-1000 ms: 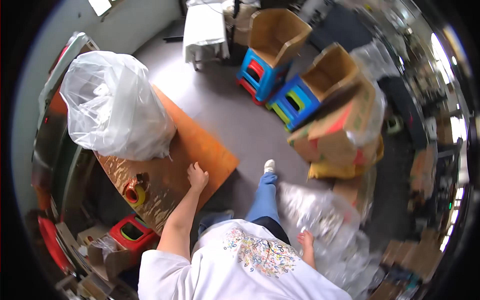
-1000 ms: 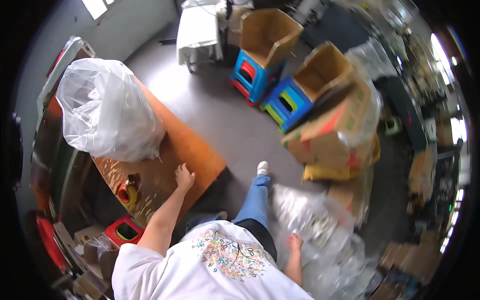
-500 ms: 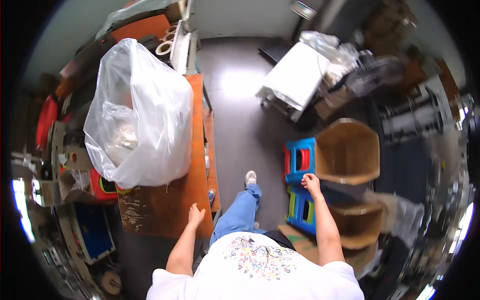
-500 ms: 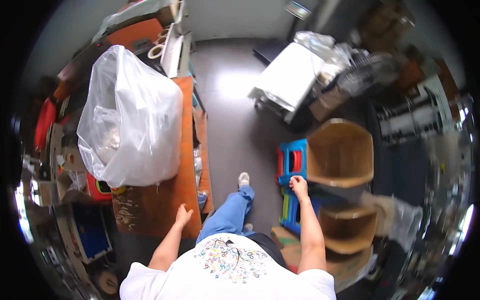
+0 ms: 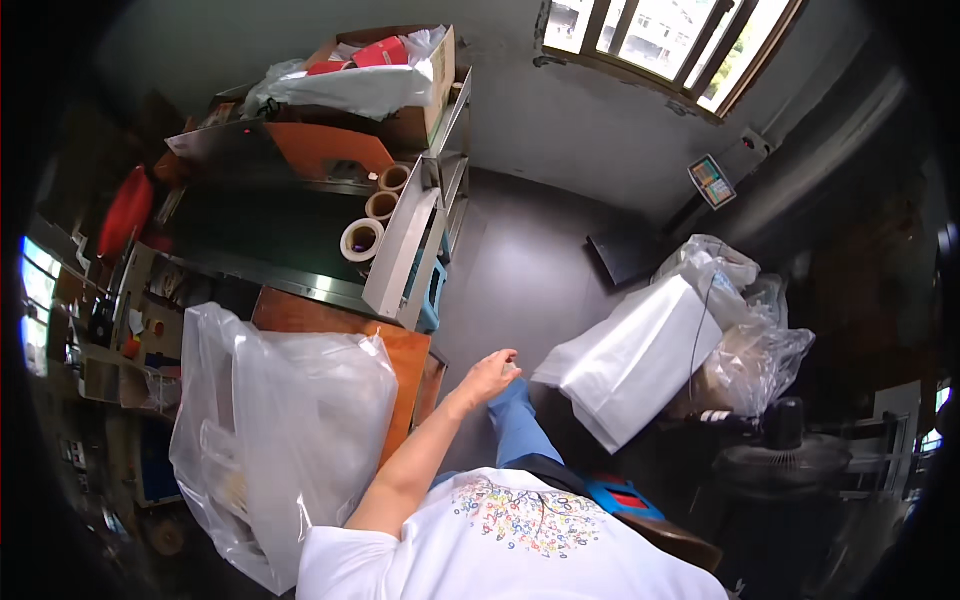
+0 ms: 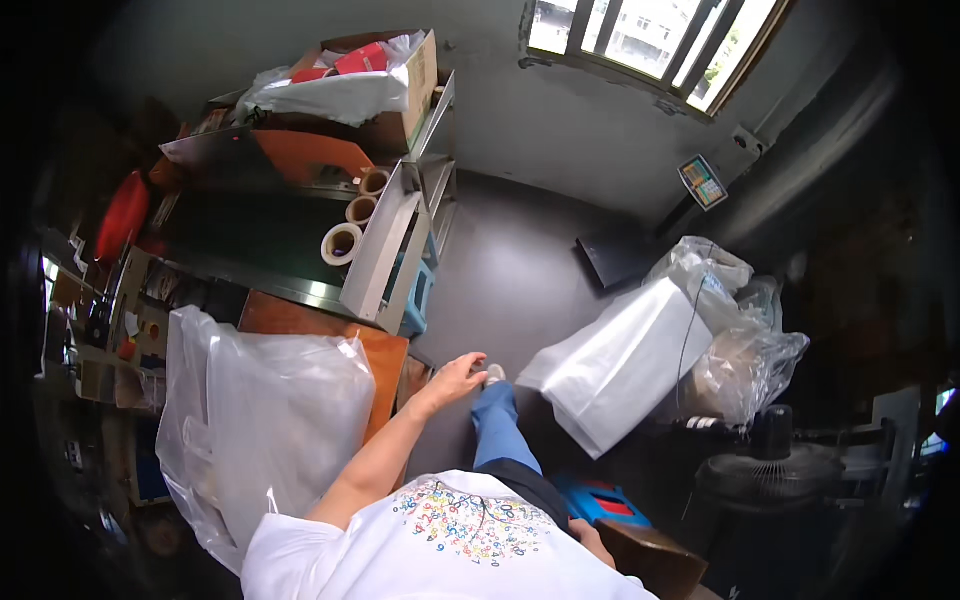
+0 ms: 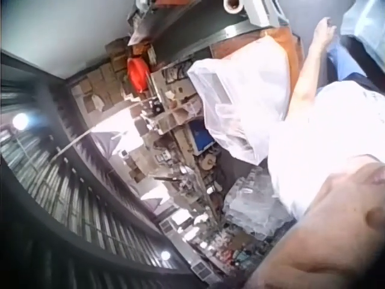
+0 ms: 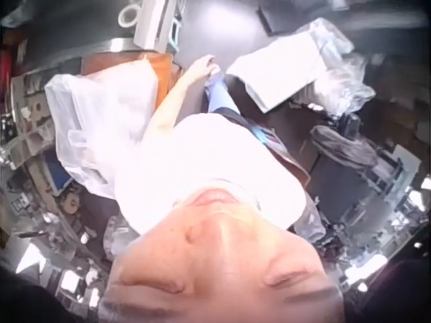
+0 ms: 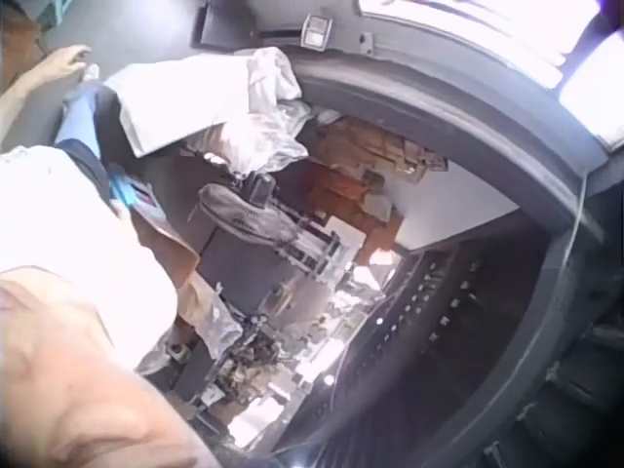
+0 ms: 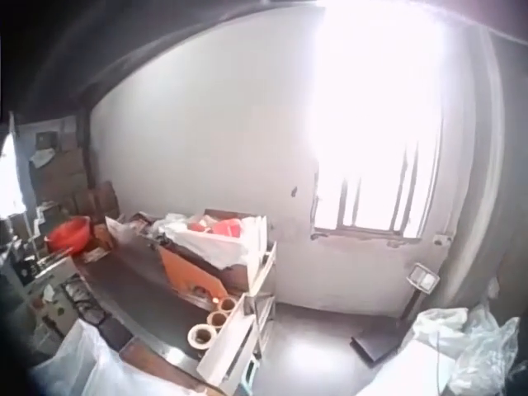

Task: Packaging bundles of sticks from a conveyor belt into plastic bags and sealing them with tape.

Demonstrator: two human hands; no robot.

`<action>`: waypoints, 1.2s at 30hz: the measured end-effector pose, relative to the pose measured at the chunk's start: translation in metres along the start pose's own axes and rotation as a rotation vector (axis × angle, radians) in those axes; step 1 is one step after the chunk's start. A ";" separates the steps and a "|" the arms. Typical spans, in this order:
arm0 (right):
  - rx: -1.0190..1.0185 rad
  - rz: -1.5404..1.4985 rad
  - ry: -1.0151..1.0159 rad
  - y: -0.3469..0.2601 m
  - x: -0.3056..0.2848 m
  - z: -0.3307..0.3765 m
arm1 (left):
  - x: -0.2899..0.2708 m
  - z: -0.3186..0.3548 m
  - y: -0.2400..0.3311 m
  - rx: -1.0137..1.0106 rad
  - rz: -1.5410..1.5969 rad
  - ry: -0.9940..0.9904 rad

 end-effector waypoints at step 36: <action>-1.466 1.568 -1.088 -0.273 0.384 -1.409 | -0.461 -0.537 -0.029 -2.183 -0.542 1.231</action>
Point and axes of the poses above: each hand's wrist, its own z-axis away from the middle knuckle, its own x-axis out of the palm, y = z × x, the point moved 1 cm from there along -z, towards the middle knuckle, and after that the axes turned 10 degrees about -z, right-handed, at the moved point
